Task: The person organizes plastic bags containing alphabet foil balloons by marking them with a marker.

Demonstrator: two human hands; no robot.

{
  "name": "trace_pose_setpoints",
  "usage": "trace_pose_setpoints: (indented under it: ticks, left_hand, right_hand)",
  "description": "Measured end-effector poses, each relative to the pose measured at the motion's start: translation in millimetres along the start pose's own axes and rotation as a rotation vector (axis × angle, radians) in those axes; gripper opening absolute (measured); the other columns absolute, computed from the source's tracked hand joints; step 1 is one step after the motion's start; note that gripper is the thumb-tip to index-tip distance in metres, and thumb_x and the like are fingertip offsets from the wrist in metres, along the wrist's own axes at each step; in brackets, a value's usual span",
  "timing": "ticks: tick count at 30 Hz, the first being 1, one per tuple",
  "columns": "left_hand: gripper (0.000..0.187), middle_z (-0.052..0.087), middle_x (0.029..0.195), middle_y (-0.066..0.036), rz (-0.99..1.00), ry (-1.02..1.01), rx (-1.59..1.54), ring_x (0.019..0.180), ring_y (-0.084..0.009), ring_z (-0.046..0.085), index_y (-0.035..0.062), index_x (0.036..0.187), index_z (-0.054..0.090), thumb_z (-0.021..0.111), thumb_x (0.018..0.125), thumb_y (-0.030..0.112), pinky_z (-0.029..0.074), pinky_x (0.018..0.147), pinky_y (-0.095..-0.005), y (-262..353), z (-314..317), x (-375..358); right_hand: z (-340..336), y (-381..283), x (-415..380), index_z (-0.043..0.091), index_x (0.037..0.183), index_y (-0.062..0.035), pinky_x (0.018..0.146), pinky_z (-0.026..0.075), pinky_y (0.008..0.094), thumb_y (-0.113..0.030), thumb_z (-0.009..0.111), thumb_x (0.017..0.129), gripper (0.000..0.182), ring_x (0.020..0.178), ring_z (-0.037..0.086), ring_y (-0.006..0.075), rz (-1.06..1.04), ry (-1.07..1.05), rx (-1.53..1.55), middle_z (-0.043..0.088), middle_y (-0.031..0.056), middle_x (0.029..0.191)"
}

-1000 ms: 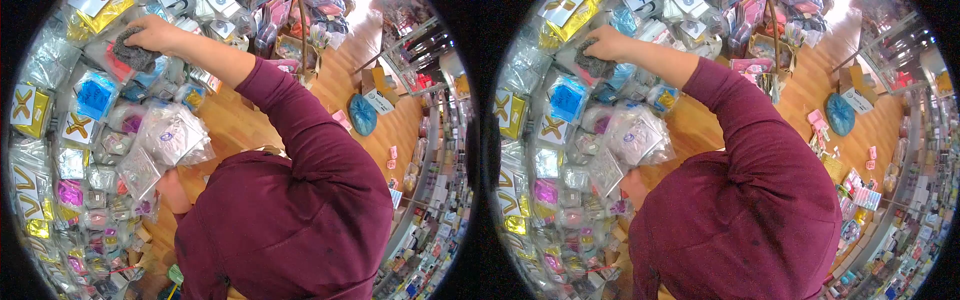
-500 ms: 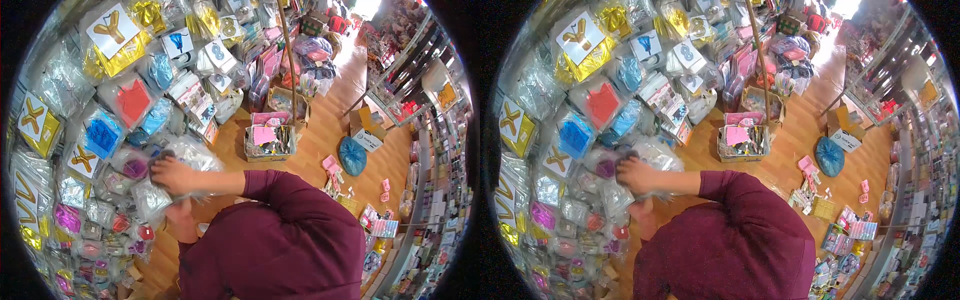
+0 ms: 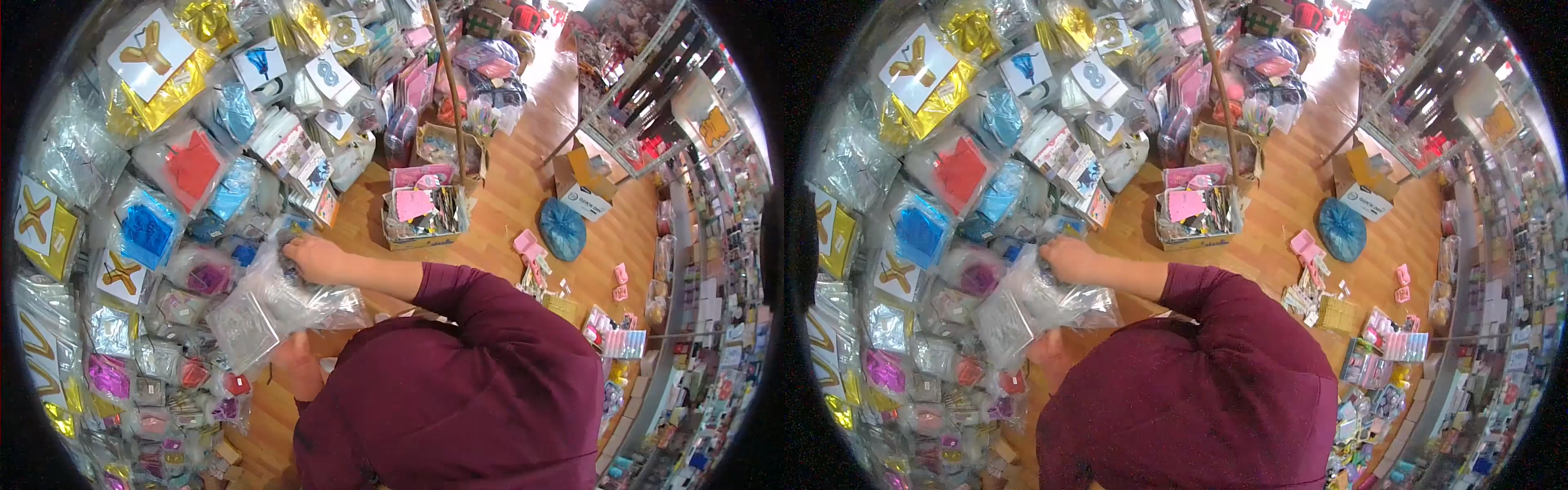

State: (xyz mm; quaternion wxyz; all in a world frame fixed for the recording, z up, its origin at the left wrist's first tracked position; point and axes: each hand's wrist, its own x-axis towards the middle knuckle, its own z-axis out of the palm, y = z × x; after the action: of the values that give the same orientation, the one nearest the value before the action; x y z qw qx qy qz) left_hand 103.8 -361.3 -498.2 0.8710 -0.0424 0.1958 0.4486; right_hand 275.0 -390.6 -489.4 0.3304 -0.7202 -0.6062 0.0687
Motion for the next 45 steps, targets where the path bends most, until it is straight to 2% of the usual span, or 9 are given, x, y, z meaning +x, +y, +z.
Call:
trace_pose_setpoints:
  ticks: [7, 9, 13, 19, 29, 38, 41, 42, 45]
  left_hand:
    - [0.042, 0.043, 0.123, -0.01, 0.093, 0.039, 0.097, 0.116, -0.0243, 0.036, 0.0033, 0.121, 0.041, 0.042, 0.085, 0.025, 0.022, 0.101, -0.0419, 27, -16, 14]
    - [0.038, 0.047, 0.119, -0.01, -0.282, -0.521, -0.097, 0.111, -0.0231, 0.041, 0.0025, 0.116, 0.046, 0.045, 0.084, 0.022, 0.027, 0.098, -0.0411, 40, -34, 25]
    - [0.037, 0.048, 0.118, -0.01, -0.118, -0.44, 0.041, 0.11, -0.0231, 0.043, 0.0022, 0.115, 0.047, 0.046, 0.083, 0.021, 0.031, 0.096, -0.0407, 30, -20, 12]
    - [0.041, 0.044, 0.121, -0.011, -0.234, -0.373, -0.164, 0.114, -0.0253, 0.038, 0.0043, 0.119, 0.043, 0.043, 0.084, 0.025, 0.026, 0.099, -0.0434, 33, -34, 23]
    - [0.049, 0.034, 0.128, -0.011, 0.116, -0.131, 0.478, 0.119, -0.0272, 0.03, 0.0074, 0.127, 0.031, 0.039, 0.086, 0.033, 0.023, 0.1, -0.045, 8, -23, 6]
    - [0.048, 0.036, 0.127, -0.01, -0.134, -0.232, 0.352, 0.118, -0.0265, 0.032, 0.0073, 0.126, 0.033, 0.038, 0.086, 0.034, 0.024, 0.099, -0.0433, -18, -19, 24]
    - [0.048, 0.036, 0.127, -0.01, -0.213, -0.256, 0.306, 0.117, -0.0262, 0.032, 0.0073, 0.125, 0.033, 0.038, 0.086, 0.035, 0.025, 0.099, -0.0427, -32, -17, 31]
    - [0.048, 0.037, 0.127, -0.01, -0.234, -0.259, 0.288, 0.117, -0.0261, 0.033, 0.0073, 0.125, 0.033, 0.038, 0.086, 0.035, 0.025, 0.099, -0.0425, -41, -16, 32]
    - [0.048, 0.037, 0.127, -0.009, -0.223, -0.242, 0.238, 0.117, -0.0259, 0.033, 0.0073, 0.125, 0.034, 0.038, 0.086, 0.035, 0.026, 0.099, -0.042, -37, -28, 18]
  right_hand:
    - [11, 66, -48, 0.059, 0.092, -0.0004, 0.066, 0.046, 0.0362, -0.007, 0.051, 0.068, 0.027, 0.071, 0.058, 0.0302, 0.304, 0.039, 0.35, 0.059, 0.0204, 0.076]
    - [17, 96, -45, 0.059, 0.092, 0.0, 0.066, 0.046, 0.0358, -0.007, 0.05, 0.066, 0.028, 0.073, 0.059, 0.0277, 0.603, 0.113, 0.632, 0.06, 0.0192, 0.078]
    - [-45, 83, -37, 0.059, 0.089, 0.0028, 0.056, 0.046, 0.0305, -0.02, 0.057, 0.077, 0.026, 0.06, 0.056, 0.0194, 0.746, 0.29, 1.352, 0.059, 0.01, 0.072]
    - [-48, 38, -31, 0.059, 0.08, 0.0055, 0.062, 0.044, 0.031, -0.036, 0.065, 0.07, 0.043, 0.068, 0.057, 0.0202, 0.591, -0.146, 0.72, 0.059, 0.0113, 0.071]
    - [-12, 49, -30, 0.059, 0.074, 0.0006, 0.057, 0.042, 0.0306, -0.031, 0.072, 0.061, 0.036, 0.059, 0.052, 0.0151, 0.451, -0.124, 0.569, 0.057, 0.0084, 0.062]
    - [-57, 25, -20, 0.062, 0.083, -0.0032, 0.068, 0.045, 0.0374, -0.026, 0.063, 0.066, 0.029, 0.076, 0.058, 0.0323, 0.418, -0.195, 0.015, 0.059, 0.0196, 0.077]
    - [-66, 31, -18, 0.062, 0.083, -0.0036, 0.067, 0.045, 0.0361, -0.023, 0.064, 0.065, 0.027, 0.074, 0.058, 0.0317, 0.234, 0.008, 0.294, 0.059, 0.0201, 0.076]
    - [-73, 26, -17, 0.061, 0.078, -0.0007, 0.064, 0.044, 0.03, -0.015, 0.062, 0.07, 0.017, 0.064, 0.057, 0.0211, 0.164, 0.049, 0.404, 0.059, 0.0133, 0.068]
    - [-77, 19, -13, 0.061, 0.078, 0.0004, 0.064, 0.044, 0.0269, -0.011, 0.061, 0.069, 0.014, 0.067, 0.057, 0.0143, 0.366, 0.007, 0.917, 0.061, 0.0078, 0.07]
